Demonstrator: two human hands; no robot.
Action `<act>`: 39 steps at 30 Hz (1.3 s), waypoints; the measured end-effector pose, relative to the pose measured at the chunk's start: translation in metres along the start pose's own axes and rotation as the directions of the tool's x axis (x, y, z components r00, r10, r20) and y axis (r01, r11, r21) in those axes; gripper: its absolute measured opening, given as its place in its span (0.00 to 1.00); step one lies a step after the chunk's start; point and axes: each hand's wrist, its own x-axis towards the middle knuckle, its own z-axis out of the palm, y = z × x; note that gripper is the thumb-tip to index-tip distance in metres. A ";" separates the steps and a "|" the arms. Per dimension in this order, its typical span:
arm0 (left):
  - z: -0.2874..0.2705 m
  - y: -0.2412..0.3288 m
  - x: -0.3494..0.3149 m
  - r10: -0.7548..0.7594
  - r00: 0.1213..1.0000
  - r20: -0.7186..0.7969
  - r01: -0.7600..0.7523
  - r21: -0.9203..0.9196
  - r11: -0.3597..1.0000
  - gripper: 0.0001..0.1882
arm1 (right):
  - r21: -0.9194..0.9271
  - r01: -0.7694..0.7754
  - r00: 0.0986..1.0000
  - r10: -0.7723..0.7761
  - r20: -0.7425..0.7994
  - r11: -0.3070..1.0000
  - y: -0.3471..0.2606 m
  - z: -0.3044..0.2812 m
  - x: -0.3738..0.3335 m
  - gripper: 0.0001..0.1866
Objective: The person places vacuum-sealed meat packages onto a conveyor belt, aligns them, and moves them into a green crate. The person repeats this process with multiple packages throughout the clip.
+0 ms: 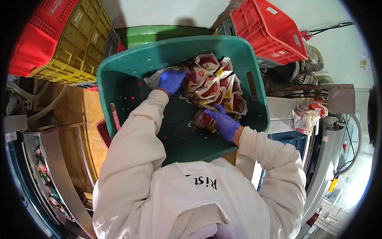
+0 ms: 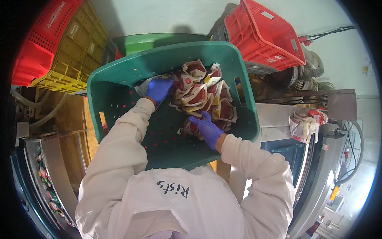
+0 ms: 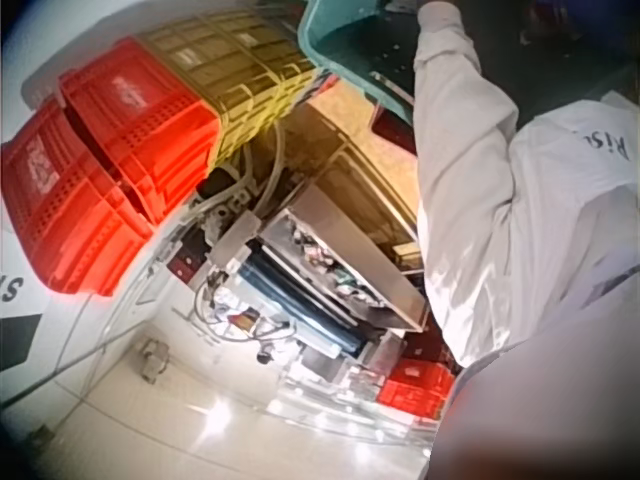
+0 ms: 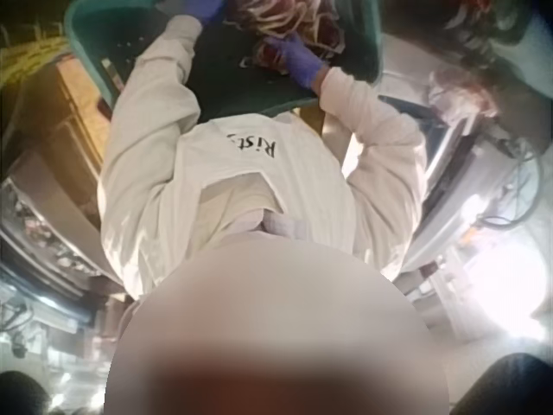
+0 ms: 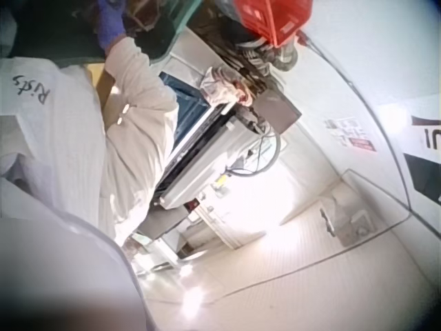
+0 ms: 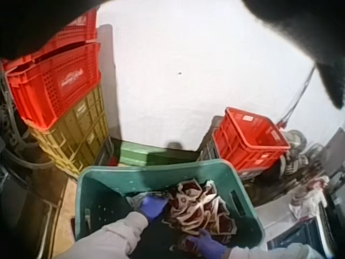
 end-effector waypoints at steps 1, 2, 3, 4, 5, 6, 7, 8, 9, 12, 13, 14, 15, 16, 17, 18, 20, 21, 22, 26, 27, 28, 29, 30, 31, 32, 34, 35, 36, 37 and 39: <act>-0.008 -0.003 0.001 0.000 1.000 -0.018 0.000 0.026 1.000 0.07 | -0.005 0.006 0.999 -0.006 0.036 1.000 -0.005 0.003 0.002 0.37; -0.015 -0.005 0.003 0.002 0.999 -0.035 0.000 0.053 0.999 0.07 | -0.009 0.011 0.997 -0.011 0.072 1.000 -0.009 0.005 0.004 0.37; -0.025 -0.006 0.004 0.009 0.999 -0.050 -0.005 0.079 0.997 0.07 | -0.012 0.009 0.996 -0.008 0.091 1.000 -0.012 0.008 0.004 0.36; -0.040 -0.006 0.005 0.044 0.999 -0.025 -0.041 0.087 0.995 0.06 | -0.014 0.002 0.994 -0.001 0.111 1.000 -0.014 0.009 0.002 0.36; -0.056 -0.007 0.005 0.078 0.997 0.000 -0.078 0.093 0.993 0.06 | -0.016 -0.005 0.992 0.007 0.130 1.000 -0.015 0.010 0.003 0.35; -0.075 -0.005 0.005 0.115 0.993 0.025 -0.117 0.096 0.988 0.06 | -0.005 -0.016 0.989 0.016 0.149 1.000 -0.014 0.009 0.005 0.35; -0.098 0.000 0.004 0.144 0.988 0.064 -0.149 0.092 0.985 0.06 | 0.007 -0.027 0.985 0.025 0.169 1.000 -0.015 0.007 0.008 0.34; -0.111 0.003 0.001 0.203 0.979 0.023 -0.204 0.091 0.975 0.05 | 0.014 -0.029 0.980 0.026 0.197 0.999 -0.018 0.008 0.011 0.34; -0.118 0.008 -0.001 0.267 0.963 -0.021 -0.264 0.093 0.960 0.05 | 0.061 -0.032 0.982 0.020 0.186 0.998 -0.018 0.008 0.017 0.33; -0.104 0.034 -0.010 0.275 0.913 0.300 -0.285 -0.010 0.958 0.09 | 0.149 -0.044 0.992 0.026 0.126 0.988 -0.017 0.014 0.037 0.35; -0.097 0.042 -0.013 0.249 0.951 0.185 -0.247 -0.034 0.968 0.11 | 0.157 -0.047 0.996 0.035 0.077 0.987 -0.021 0.016 0.041 0.36; -0.092 0.049 -0.019 0.216 0.974 0.068 -0.212 -0.063 0.975 0.14 | 0.173 -0.025 0.998 0.014 0.064 0.985 -0.021 0.016 0.045 0.37; -0.085 0.054 -0.022 0.176 0.983 -0.049 -0.180 -0.094 0.979 0.16 | 0.186 0.002 0.999 -0.012 0.053 0.983 -0.021 0.018 0.051 0.37; -0.074 0.060 -0.024 0.087 0.989 -0.123 -0.109 -0.182 0.977 0.21 | 0.209 0.044 0.995 -0.061 0.075 0.977 -0.015 0.018 0.058 0.38; -0.063 0.062 -0.023 0.075 0.985 -0.155 -0.104 -0.185 0.977 0.20 | 0.233 0.086 0.989 -0.111 0.096 0.969 -0.010 0.018 0.062 0.39; -0.057 0.065 -0.019 0.064 0.980 -0.190 -0.101 -0.190 0.977 0.19 | 0.240 0.035 0.994 -0.060 0.096 0.970 -0.011 0.019 0.065 0.39; -0.048 0.069 -0.017 0.028 0.991 -0.134 -0.051 -0.171 0.984 0.17 | 0.253 -0.064 0.994 0.040 0.099 0.965 -0.016 0.024 0.073 0.38; -0.048 0.071 -0.015 0.008 0.999 -0.045 -0.014 -0.143 0.990 0.16 | 0.235 -0.055 0.997 0.041 0.064 0.970 -0.013 0.026 0.083 0.37; -0.049 0.072 -0.013 -0.018 0.999 0.041 0.022 -0.110 0.994 0.15 | 0.214 -0.047 0.999 0.041 0.029 0.976 -0.004 0.028 0.100 0.36; -0.037 0.069 -0.004 -0.093 0.992 -0.082 0.090 -0.037 0.995 0.15 | -0.346 0.360 0.924 -0.382 0.004 0.867 0.071 0.030 0.190 0.27; -0.043 0.071 0.001 -0.081 0.992 -0.097 0.080 -0.012 0.997 0.15 | -0.536 0.440 0.869 -0.493 0.051 0.720 0.073 0.028 0.192 0.25; -0.045 0.073 0.004 -0.068 0.992 -0.111 0.069 0.011 0.998 0.15 | -0.728 0.456 0.830 -0.541 0.139 0.512 0.075 0.024 0.193 0.25; -0.039 0.072 0.008 -0.051 0.997 -0.055 0.050 -0.013 0.999 0.15 | -0.823 0.424 0.817 -0.552 0.167 0.379 0.077 0.023 0.194 0.25; -0.025 0.070 0.012 -0.037 0.999 -0.002 0.037 -0.035 0.999 0.15 | -0.894 0.385 0.801 -0.564 0.201 0.228 0.074 0.023 0.192 0.25; -0.014 0.068 0.016 -0.020 0.998 0.051 0.023 -0.055 0.998 0.16 | -0.924 0.329 0.803 -0.573 0.166 0.194 0.062 0.029 0.180 0.23; -0.005 0.062 0.018 0.023 0.999 0.035 -0.020 -0.083 0.996 0.16 | -0.932 0.326 0.795 -0.580 0.180 0.157 0.050 0.029 0.167 0.22; 0.004 0.046 0.020 0.115 0.993 -0.002 -0.114 -0.137 0.984 0.18 | -0.927 0.366 0.770 -0.585 0.254 0.080 0.021 0.023 0.132 0.18; 0.001 0.044 0.020 0.104 0.995 0.001 -0.102 -0.186 0.977 0.19 | -0.913 0.406 0.754 -0.580 0.309 0.042 0.012 0.016 0.118 0.16; -0.007 0.044 0.020 0.094 0.996 0.002 -0.091 -0.232 0.968 0.19 | -0.904 0.424 0.742 -0.592 0.315 0.051 0.006 0.010 0.111 0.16; -0.015 0.045 0.021 0.084 0.996 0.005 -0.080 -0.278 0.957 0.20 | -0.895 0.443 0.730 -0.603 0.322 0.059 0.003 0.003 0.106 0.15; -0.033 0.048 0.026 0.074 0.997 -0.011 -0.074 -0.300 0.951 0.19 | -0.862 0.493 0.718 -0.612 0.330 0.114 -0.004 -0.014 0.087 0.15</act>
